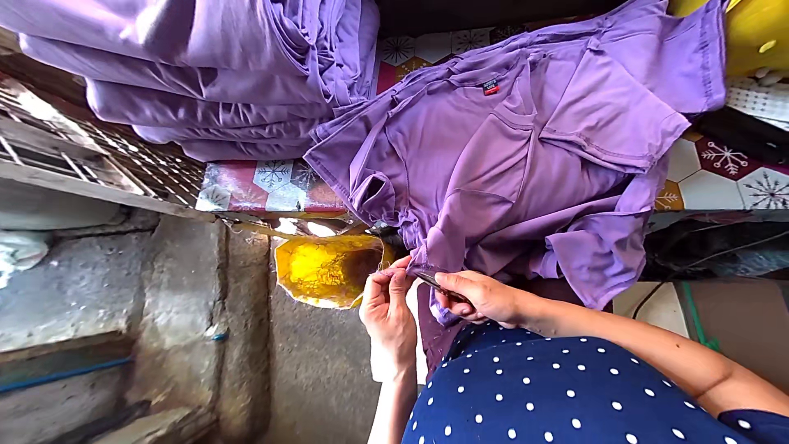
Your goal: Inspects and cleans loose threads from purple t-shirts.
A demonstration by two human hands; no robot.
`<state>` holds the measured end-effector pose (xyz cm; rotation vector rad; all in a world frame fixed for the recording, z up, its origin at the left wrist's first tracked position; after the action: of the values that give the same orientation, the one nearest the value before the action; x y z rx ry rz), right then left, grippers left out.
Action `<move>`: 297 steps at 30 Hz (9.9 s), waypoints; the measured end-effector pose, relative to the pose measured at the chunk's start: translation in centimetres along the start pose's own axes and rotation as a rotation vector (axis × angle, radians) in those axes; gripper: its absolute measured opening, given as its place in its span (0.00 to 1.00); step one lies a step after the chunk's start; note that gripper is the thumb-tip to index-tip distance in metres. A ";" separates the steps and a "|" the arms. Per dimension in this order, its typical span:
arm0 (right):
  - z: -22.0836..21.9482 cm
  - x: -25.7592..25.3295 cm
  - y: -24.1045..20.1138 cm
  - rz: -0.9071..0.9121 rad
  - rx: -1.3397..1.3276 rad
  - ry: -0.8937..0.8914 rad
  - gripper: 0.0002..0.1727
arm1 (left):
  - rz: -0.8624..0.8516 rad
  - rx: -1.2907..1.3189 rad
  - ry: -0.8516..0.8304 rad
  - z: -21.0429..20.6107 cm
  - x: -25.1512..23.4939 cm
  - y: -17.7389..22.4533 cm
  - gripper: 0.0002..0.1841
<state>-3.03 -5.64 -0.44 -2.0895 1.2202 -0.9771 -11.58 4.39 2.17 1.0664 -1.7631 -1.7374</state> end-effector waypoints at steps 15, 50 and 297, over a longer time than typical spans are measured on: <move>1.9 -0.4 -1.0 0.133 -0.050 0.146 0.26 | 0.144 0.246 0.027 -1.2 0.5 -1.2 0.09; 4.8 2.9 -5.8 0.622 0.647 0.635 0.09 | 0.348 0.275 0.067 -3.1 0.1 -2.7 0.09; 17.2 32.1 -4.3 0.928 0.313 1.178 0.11 | -0.129 0.031 -0.633 -25.8 -14.6 -1.9 0.17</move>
<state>23.53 -30.79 2.66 -0.3827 2.0534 -1.7398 17.45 -0.45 6.18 0.6874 -2.1167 -2.3137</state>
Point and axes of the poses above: each hand's wrist, its own x-axis away from the middle knuckle, its own z-axis out of the back of the hand, y = z × x, the point moved 10 cm from there along -x, towards the middle knuckle, and after that the axes turned 14 degrees about -y, right-handed, at the moved point
